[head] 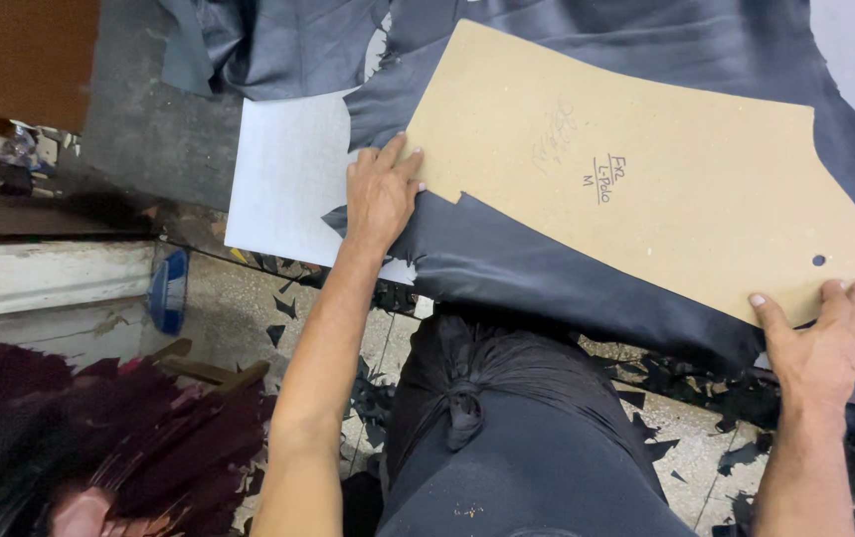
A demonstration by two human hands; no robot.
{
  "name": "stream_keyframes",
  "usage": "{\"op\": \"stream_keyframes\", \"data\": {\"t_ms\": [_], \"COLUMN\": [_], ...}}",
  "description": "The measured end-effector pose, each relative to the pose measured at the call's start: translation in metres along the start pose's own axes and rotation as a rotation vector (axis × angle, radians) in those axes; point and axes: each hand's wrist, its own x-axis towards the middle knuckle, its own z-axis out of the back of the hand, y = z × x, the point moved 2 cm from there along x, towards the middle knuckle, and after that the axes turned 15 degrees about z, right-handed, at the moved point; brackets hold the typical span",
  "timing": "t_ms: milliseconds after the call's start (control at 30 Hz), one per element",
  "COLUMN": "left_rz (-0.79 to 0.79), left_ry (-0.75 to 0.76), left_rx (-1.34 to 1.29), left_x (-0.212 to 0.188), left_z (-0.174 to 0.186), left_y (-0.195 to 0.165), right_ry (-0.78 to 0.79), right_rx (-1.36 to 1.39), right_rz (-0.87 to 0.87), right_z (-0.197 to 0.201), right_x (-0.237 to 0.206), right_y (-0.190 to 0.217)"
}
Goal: The person places a cardboard template on a large sheet of black leather, traces the outline with a pen, and cuts along the marked line using a utility knife. The cut leather piece is removed, and the process is repeated to produce multiple identical pieces, which are then stacked on the table.
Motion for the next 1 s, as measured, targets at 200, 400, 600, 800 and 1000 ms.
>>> {"op": "stream_keyframes", "data": {"t_ms": [200, 400, 600, 800, 1000], "left_rz": [-0.038, 0.046, 0.081, 0.210, 0.229], "left_ry": [0.018, 0.034, 0.034, 0.227, 0.442], "left_rx": [-0.018, -0.031, 0.000, 0.278, 0.563], "left_x": [-0.008, -0.035, -0.027, -0.012, 0.016], "left_z": [0.009, 0.017, 0.022, 0.014, 0.000], "left_y": [0.001, -0.001, -0.020, -0.049, -0.066], "right_ry": [0.001, 0.000, 0.009, -0.036, -0.182], "right_rx": [-0.009, 0.025, 0.017, -0.015, 0.092], "right_rz": [0.010, 0.011, -0.008, -0.071, -0.085], "right_z": [0.004, 0.007, 0.003, 0.000, 0.002], "right_x": [0.003, 0.001, 0.003, 0.006, 0.005], "right_y": [0.007, 0.004, 0.003, -0.004, -0.007]}}
